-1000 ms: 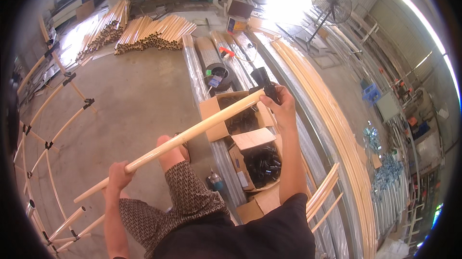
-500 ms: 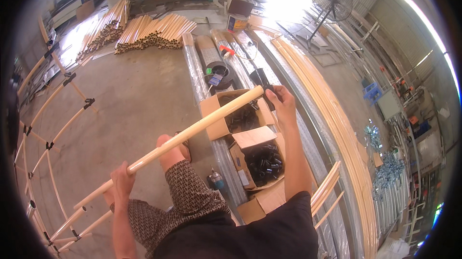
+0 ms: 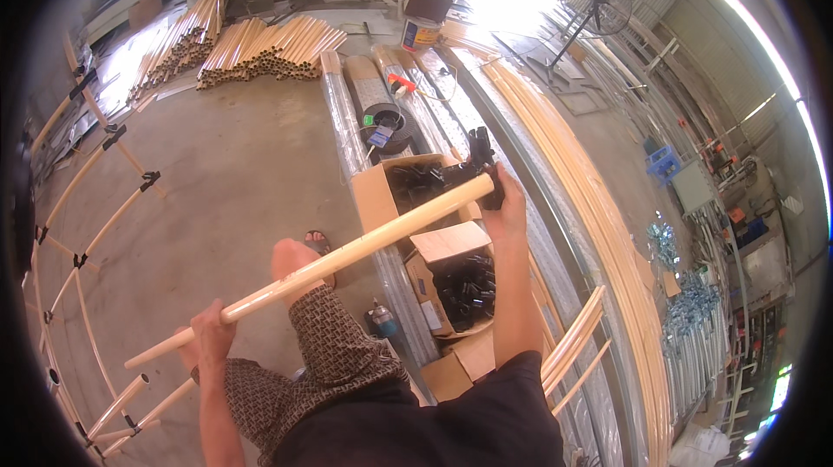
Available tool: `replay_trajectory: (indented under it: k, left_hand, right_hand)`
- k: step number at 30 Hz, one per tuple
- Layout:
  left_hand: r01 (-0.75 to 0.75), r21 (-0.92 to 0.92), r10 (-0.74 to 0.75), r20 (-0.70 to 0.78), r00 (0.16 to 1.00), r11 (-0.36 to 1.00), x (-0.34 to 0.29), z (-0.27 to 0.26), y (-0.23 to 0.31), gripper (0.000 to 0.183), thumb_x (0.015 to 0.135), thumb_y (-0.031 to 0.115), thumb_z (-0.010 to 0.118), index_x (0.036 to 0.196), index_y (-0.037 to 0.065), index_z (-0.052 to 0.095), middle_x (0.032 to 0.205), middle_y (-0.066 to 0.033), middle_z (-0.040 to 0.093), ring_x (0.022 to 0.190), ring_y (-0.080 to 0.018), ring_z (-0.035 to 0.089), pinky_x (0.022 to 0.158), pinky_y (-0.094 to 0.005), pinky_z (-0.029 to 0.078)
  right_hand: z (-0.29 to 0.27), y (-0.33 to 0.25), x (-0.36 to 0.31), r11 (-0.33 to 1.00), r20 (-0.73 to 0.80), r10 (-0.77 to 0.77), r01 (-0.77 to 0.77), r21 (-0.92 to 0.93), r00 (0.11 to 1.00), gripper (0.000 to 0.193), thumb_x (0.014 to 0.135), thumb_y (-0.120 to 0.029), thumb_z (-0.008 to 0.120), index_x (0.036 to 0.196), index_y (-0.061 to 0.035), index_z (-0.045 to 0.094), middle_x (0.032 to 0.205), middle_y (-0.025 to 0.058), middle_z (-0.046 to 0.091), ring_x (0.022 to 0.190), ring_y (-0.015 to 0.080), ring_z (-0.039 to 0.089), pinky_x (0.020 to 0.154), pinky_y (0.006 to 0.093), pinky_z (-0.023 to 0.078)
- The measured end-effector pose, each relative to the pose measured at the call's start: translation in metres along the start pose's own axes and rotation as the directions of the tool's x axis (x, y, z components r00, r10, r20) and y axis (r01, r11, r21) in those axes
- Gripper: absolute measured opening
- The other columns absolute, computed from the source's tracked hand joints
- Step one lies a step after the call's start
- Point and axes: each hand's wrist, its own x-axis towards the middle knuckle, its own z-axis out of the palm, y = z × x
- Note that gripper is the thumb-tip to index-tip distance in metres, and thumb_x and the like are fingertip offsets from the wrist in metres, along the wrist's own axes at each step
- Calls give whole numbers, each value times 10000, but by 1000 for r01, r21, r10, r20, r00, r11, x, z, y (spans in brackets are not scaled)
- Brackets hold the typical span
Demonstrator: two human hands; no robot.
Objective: The person attaches several plastic joint connectors to a long wooden pole and then connects the assembly to a larger structural framework made of similar poles.
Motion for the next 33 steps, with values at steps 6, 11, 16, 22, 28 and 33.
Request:
replay_trajectory:
  k: [6, 11, 16, 22, 28, 33]
  left_hand:
    - [24, -11, -24, 40, 999, 1000, 5, -3, -3, 225, 745, 111, 737, 740, 46, 521, 655, -185, 586, 634, -401, 601, 568, -463, 463]
    - [60, 3, -60, 111, 992, 998, 6, -8, -7, 212, 758, 123, 737, 742, 47, 540, 668, -192, 599, 657, -415, 605, 580, -477, 457]
    - [52, 55, -60, 165, 984, 997, 7, -3, -11, 217, 777, 163, 716, 731, 50, 537, 635, -189, 586, 652, -419, 606, 590, -500, 455]
    - [40, -10, -37, 159, 987, 999, 11, -1, -2, 263, 782, 209, 725, 712, 49, 528, 619, -180, 579, 621, -410, 596, 585, -493, 453]
    - [41, -12, -37, 215, 976, 999, 9, 1, -7, 294, 782, 243, 738, 698, 58, 525, 637, -166, 592, 619, -395, 595, 570, -471, 452]
    - [10, 51, -21, 225, 974, 999, 0, 4, -13, 313, 801, 275, 718, 700, 60, 515, 653, -153, 604, 637, -388, 603, 580, -478, 450]
  right_hand:
    - [-7, -3, 1, 1000, -38, 28, -28, 9, 999, 229, 980, -176, 619, 1097, 15, 666, 1076, 131, 714, 947, 199, 690, 820, 338, 556]
    - [-8, -27, -3, 994, 4, 101, -100, -53, 995, 133, 941, -119, 678, 1014, -11, 707, 943, 81, 728, 832, 160, 689, 778, 291, 553]
    - [2, -30, -10, 966, 22, 90, -82, -244, 996, 146, 937, -141, 697, 991, -7, 714, 902, 55, 724, 776, 117, 662, 733, 249, 529]
    - [6, -2, -20, 802, -43, -205, 143, -580, 978, 256, 910, -201, 747, 1021, 20, 681, 897, 77, 721, 787, 100, 652, 720, 230, 512]
    - [18, 16, -38, 550, 99, -146, 164, -819, 984, 567, 757, -101, 853, 1221, 61, 572, 1003, 165, 725, 907, 142, 683, 840, 284, 532]
    - [-26, 35, -31, 226, 216, 22, 205, -952, 976, 771, 702, 2, 759, 1418, 24, 473, 1061, 136, 710, 955, 161, 672, 862, 295, 519]
